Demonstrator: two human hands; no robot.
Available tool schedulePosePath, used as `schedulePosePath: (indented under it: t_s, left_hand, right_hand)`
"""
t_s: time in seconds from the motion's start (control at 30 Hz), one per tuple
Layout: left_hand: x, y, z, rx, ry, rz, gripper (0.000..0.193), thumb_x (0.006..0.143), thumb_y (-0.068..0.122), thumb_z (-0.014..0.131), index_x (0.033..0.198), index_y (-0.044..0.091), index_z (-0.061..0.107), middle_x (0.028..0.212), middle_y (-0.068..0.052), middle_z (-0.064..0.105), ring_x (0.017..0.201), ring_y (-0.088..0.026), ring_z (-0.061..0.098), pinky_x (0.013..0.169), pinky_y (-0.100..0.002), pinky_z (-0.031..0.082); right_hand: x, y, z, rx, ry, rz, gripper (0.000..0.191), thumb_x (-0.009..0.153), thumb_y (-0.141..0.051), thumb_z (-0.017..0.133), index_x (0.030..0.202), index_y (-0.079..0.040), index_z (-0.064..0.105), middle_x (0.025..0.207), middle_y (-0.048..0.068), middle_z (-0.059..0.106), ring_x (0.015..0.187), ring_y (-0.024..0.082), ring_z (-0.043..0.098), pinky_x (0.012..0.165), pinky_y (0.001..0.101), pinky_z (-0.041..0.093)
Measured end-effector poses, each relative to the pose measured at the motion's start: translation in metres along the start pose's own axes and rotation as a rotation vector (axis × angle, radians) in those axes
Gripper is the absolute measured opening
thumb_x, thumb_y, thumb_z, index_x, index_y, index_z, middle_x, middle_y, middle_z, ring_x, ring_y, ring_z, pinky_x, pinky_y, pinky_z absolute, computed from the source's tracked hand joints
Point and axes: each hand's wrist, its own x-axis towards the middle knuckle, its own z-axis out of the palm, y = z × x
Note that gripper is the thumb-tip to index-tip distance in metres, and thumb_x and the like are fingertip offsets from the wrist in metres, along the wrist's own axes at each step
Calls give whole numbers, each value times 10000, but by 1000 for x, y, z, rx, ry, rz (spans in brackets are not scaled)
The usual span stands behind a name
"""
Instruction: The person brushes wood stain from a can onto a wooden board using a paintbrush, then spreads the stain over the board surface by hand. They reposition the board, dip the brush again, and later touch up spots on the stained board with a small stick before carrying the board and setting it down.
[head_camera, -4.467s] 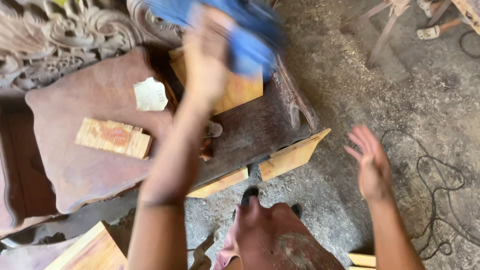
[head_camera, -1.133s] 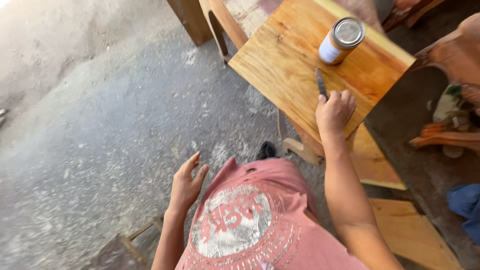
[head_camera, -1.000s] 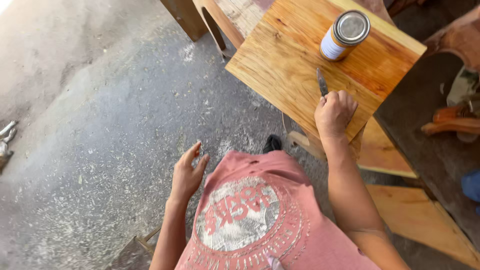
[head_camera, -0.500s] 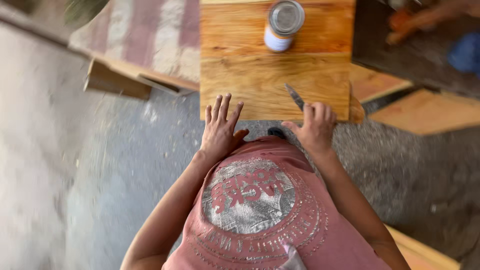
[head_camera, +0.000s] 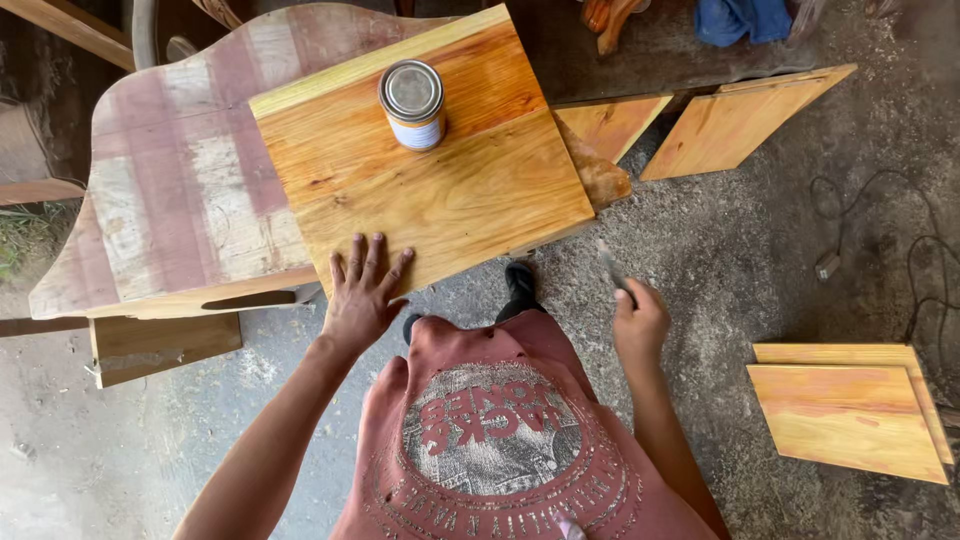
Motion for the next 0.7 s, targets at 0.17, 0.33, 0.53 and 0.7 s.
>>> schedulePosePath:
  t_s: [0.17,0.33,0.53,0.7]
  left_hand:
    - [28,40,-29,-131,4,-234,740,871,605,675,1435,145,539,1516,-327,392,1439,-517,313,1161,-686,218]
    - [69,90,-31,-152,16,-431,706,870,576,675,1385,102,590,1436,-348,459,1384,-505,387,1106,-703,255]
    - [133,176,-49,-413,59,-576,641,866,483,704,1354,82,595,1383,-189,609,1310,-366,548,1111,-606,367]
    - [154,240,-85,-495,202,-414,628,877,396,745,1373,45,586,1394,-218,588,1259,-376,568,1081,-535,391]
  right_hand:
    - [39,29,-16,154,159,85,392,936,-48,695,1327,-70,682,907,118,711,764,209,659,716,342,539]
    - [144,32,-4,307,141,-131,359,942,-90,730,1296,-64,679,983,87,718,859,195,686,791,339,562]
    - [331,-2,-6,221,-46,-249,401,846,-259,858,1141,-43,693,874,106,702,796,252,677,740,400,536]
    - [526,-72,-2,300,-118,-445,377,914,-264,810,1202,-50,694,916,187,608,822,334,578,765,460,487]
